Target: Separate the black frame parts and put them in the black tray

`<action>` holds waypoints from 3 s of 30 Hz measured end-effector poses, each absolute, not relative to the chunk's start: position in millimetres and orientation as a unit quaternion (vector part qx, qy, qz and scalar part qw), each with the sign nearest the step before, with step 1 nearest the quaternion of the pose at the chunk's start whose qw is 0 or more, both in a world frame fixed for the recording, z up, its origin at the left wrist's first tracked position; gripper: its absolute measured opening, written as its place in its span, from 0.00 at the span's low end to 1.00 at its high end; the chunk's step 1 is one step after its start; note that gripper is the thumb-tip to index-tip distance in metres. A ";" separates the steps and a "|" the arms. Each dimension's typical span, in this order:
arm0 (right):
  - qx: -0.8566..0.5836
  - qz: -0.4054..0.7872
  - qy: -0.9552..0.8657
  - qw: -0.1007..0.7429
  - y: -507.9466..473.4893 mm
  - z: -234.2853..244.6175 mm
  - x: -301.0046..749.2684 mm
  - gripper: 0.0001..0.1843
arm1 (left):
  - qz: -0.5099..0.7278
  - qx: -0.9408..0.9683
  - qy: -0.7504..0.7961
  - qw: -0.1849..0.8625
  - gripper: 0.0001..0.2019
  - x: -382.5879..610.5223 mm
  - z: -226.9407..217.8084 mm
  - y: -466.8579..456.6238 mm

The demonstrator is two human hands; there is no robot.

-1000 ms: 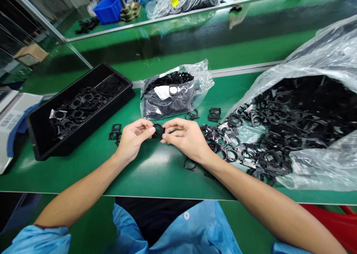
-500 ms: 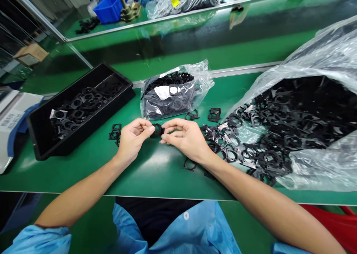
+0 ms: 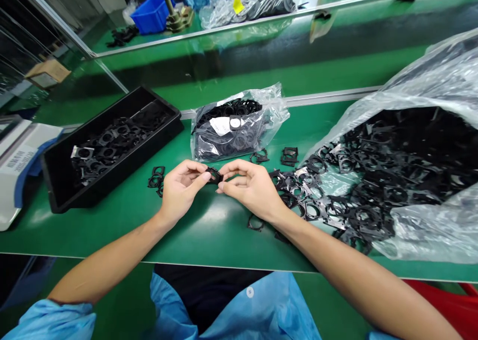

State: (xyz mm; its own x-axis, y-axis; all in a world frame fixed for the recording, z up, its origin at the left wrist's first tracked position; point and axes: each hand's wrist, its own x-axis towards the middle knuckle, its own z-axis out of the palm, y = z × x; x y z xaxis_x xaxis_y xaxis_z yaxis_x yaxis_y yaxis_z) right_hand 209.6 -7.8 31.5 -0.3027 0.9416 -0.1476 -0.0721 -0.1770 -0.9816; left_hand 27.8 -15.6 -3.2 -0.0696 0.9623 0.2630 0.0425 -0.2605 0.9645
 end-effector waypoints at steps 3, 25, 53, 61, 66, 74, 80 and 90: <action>-0.443 0.611 -0.515 0.405 -9.5 31.6 208.7 0.24 | 0.577 0.587 0.451 0.347 0.10 27.7 -3.1 -18.6; -0.448 0.491 -0.617 0.422 -11.9 28.0 209.3 0.14 | 0.562 0.672 0.429 0.221 0.03 24.3 -0.2 -23.0; -0.433 0.467 -0.634 0.438 -11.5 28.1 211.3 0.09 | 0.554 0.666 0.388 0.314 0.02 20.6 4.7 -20.1; -0.434 0.600 -0.530 0.414 -5.3 28.7 212.1 0.22 | 0.556 0.655 0.398 0.322 0.04 21.7 5.1 -21.8; -0.445 0.586 -0.518 0.436 -5.7 30.8 210.8 0.22 | 0.570 0.649 0.394 0.314 0.04 21.5 4.5 -20.9; -0.439 0.601 -0.508 0.434 -5.6 31.6 211.4 0.19 | 0.550 0.668 0.401 0.298 0.04 19.7 0.9 -21.2; -0.413 0.720 -0.393 0.396 -0.8 34.5 213.5 0.24 | 0.540 0.706 0.378 0.257 0.06 16.6 3.7 -17.4; -0.451 0.455 -0.623 0.449 -9.5 30.5 211.2 0.08 | 0.541 0.735 0.384 0.142 0.01 13.7 8.7 -13.9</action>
